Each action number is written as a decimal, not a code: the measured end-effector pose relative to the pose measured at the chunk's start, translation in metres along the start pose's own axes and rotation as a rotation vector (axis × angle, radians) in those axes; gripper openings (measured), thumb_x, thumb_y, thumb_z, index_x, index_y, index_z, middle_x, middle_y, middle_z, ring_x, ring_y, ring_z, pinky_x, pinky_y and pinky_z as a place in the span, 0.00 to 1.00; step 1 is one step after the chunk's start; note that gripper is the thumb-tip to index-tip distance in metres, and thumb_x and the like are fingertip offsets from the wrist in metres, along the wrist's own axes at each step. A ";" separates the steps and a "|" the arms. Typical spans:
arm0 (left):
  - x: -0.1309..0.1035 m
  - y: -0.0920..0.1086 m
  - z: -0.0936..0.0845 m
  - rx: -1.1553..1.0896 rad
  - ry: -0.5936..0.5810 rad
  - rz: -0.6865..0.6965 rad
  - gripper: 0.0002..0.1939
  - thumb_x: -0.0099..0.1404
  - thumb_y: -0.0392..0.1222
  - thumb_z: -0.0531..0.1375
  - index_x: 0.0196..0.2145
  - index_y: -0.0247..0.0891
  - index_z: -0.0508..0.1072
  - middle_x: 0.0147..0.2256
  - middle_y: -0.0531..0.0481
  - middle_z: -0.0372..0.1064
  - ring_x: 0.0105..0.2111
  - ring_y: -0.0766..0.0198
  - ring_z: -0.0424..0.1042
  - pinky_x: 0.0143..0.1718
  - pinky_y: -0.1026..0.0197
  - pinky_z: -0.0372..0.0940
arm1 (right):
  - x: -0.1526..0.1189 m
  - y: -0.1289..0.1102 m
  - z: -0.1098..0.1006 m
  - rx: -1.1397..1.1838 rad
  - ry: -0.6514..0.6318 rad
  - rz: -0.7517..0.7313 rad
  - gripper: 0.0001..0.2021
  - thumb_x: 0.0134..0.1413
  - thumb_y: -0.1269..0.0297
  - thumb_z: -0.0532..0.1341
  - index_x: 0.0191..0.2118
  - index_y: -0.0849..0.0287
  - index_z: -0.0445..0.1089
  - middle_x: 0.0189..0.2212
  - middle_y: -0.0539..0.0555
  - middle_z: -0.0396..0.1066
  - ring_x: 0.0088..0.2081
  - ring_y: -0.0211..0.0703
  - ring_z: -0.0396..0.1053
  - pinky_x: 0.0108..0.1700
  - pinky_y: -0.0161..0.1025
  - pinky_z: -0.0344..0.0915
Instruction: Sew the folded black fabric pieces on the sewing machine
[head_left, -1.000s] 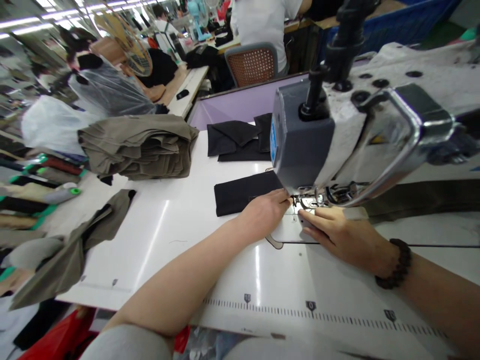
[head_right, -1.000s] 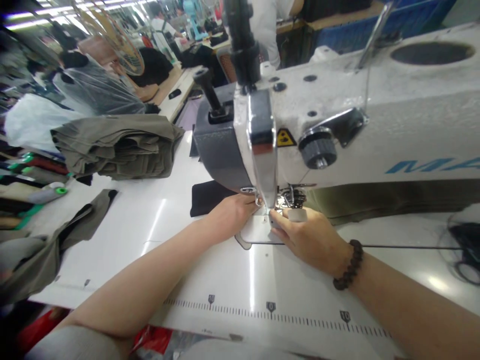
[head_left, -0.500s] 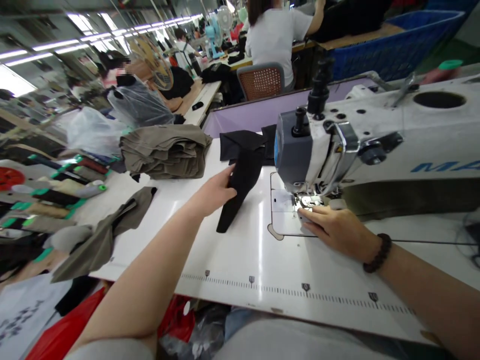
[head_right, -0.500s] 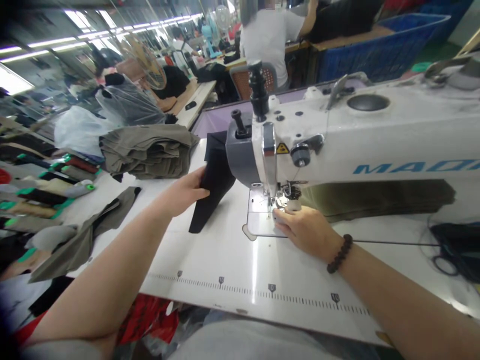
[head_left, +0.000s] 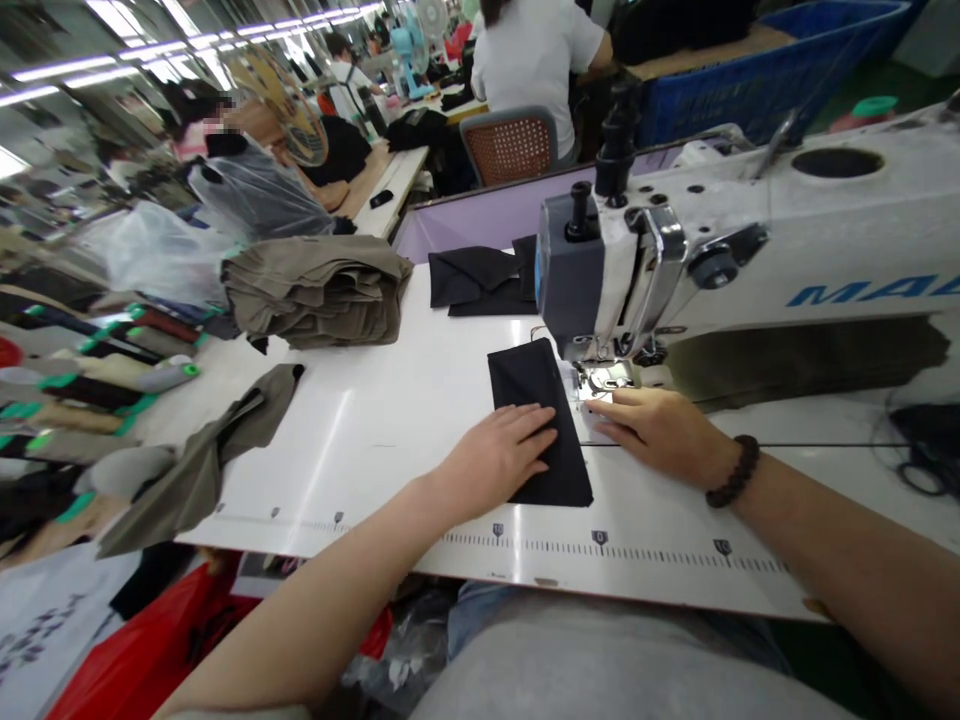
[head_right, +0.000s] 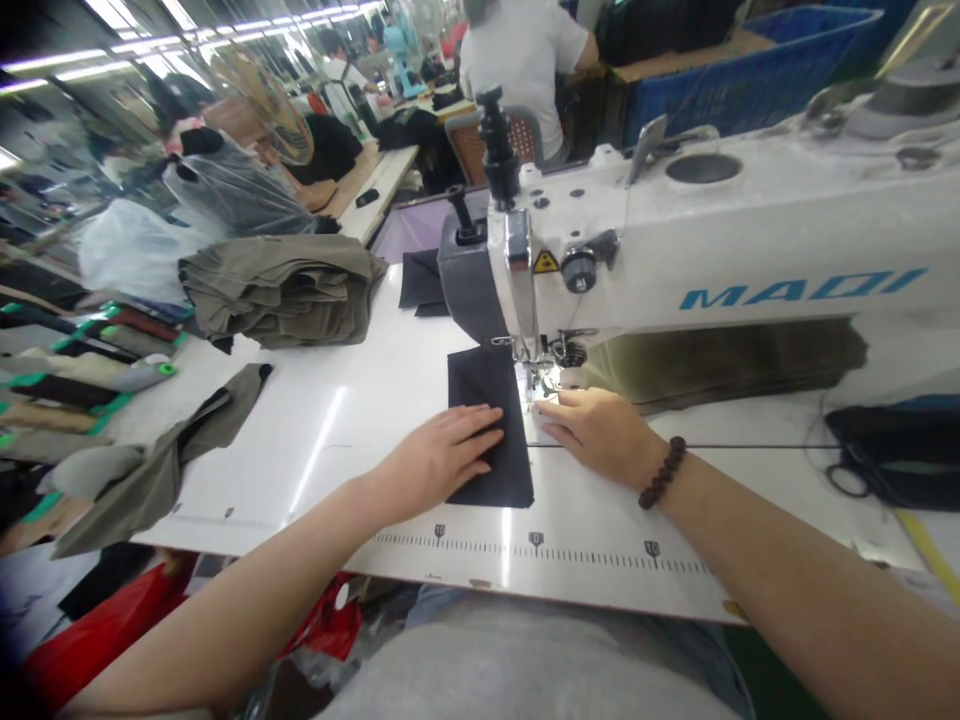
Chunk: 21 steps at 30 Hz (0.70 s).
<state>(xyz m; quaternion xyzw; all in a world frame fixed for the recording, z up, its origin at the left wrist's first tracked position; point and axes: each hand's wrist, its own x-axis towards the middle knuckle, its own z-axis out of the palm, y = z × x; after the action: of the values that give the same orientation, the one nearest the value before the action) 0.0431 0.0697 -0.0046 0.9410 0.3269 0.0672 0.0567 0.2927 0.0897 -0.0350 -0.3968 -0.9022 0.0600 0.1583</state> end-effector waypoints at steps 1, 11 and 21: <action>0.002 0.005 0.003 0.027 -0.026 0.040 0.17 0.63 0.42 0.56 0.49 0.32 0.66 0.54 0.40 0.60 0.54 0.53 0.60 0.54 0.51 0.58 | 0.000 -0.001 0.000 0.000 -0.001 -0.013 0.14 0.59 0.62 0.50 0.45 0.58 0.69 0.27 0.52 0.67 0.30 0.39 0.64 0.32 0.36 0.57; 0.031 -0.010 0.020 0.006 -0.031 0.054 0.21 0.65 0.46 0.53 0.52 0.31 0.64 0.55 0.39 0.58 0.57 0.55 0.56 0.56 0.51 0.55 | -0.001 -0.004 -0.005 -0.057 -0.003 -0.141 0.14 0.60 0.62 0.50 0.42 0.59 0.70 0.24 0.51 0.66 0.26 0.38 0.63 0.29 0.35 0.56; 0.062 -0.024 0.007 -0.020 -0.095 0.066 0.19 0.65 0.43 0.54 0.50 0.29 0.65 0.53 0.38 0.60 0.55 0.54 0.58 0.56 0.53 0.55 | 0.000 -0.002 -0.004 -0.032 0.020 -0.003 0.13 0.58 0.64 0.50 0.41 0.60 0.70 0.30 0.55 0.71 0.29 0.39 0.68 0.30 0.34 0.60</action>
<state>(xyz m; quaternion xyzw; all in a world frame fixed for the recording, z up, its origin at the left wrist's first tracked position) 0.0776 0.1263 -0.0100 0.9528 0.2919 0.0273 0.0794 0.2931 0.0885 -0.0304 -0.3987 -0.9020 0.0412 0.1607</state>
